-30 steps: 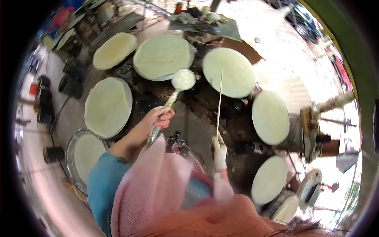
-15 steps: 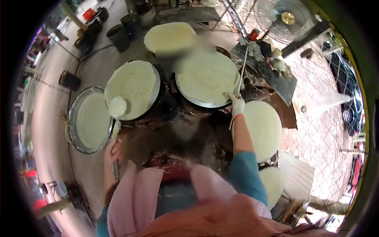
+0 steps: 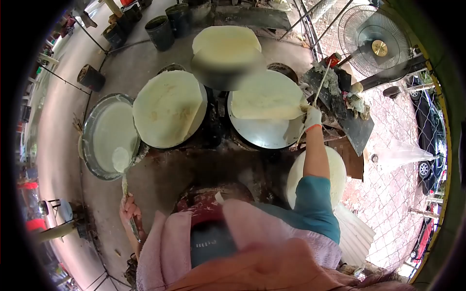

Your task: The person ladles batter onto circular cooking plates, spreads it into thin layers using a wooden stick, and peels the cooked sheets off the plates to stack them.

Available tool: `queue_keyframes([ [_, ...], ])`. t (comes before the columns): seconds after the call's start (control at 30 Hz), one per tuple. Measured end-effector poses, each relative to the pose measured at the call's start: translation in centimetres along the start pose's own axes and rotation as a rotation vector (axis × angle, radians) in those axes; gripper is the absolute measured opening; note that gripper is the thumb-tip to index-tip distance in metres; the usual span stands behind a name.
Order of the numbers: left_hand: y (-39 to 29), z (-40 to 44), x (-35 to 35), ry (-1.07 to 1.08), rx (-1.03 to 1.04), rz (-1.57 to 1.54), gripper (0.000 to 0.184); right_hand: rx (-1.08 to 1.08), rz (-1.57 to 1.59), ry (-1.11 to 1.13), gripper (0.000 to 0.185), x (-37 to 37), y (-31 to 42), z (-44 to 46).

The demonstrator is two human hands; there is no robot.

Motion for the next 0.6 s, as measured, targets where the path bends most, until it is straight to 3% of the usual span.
queue_keyframes([
  [0.1,-1.4,0.6,-0.5,0.023,0.011,-0.032,0.03,0.054,0.174,0.031,0.008,0.5,1.0,5.2],
  [0.17,-1.8,1.0,-1.1,0.026,0.018,-0.054,0.03,0.085,0.235,0.091,0.032,-0.2,3.0,8.6],
  [0.23,-2.4,1.3,-1.4,0.029,0.023,-0.073,0.03,0.057,0.312,0.098,0.034,1.1,6.7,5.9],
  [0.37,-3.0,1.3,-2.3,0.038,0.041,-0.117,0.03,0.001,0.387,-0.012,0.013,2.5,10.7,9.4],
  [0.43,-3.3,1.1,-2.8,0.044,0.045,-0.143,0.029,-0.059,0.415,-0.119,0.013,4.4,13.5,8.8],
  [0.53,-4.1,1.2,-3.8,0.064,0.05,-0.191,0.029,-0.102,0.157,0.021,0.005,9.0,17.2,5.7],
  [0.6,-4.9,1.1,-4.7,0.094,0.042,-0.244,0.029,-0.287,0.05,0.052,0.009,12.8,18.4,3.8],
])
Point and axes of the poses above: each hand's wrist, its own z-axis towards the middle knuckle, its own x-axis out of the palm, y = z × x, the point moved 5 cm from there along z, towards the middle knuckle, and after that the axes turned 4 degrees about y, right-handed, at the moved point
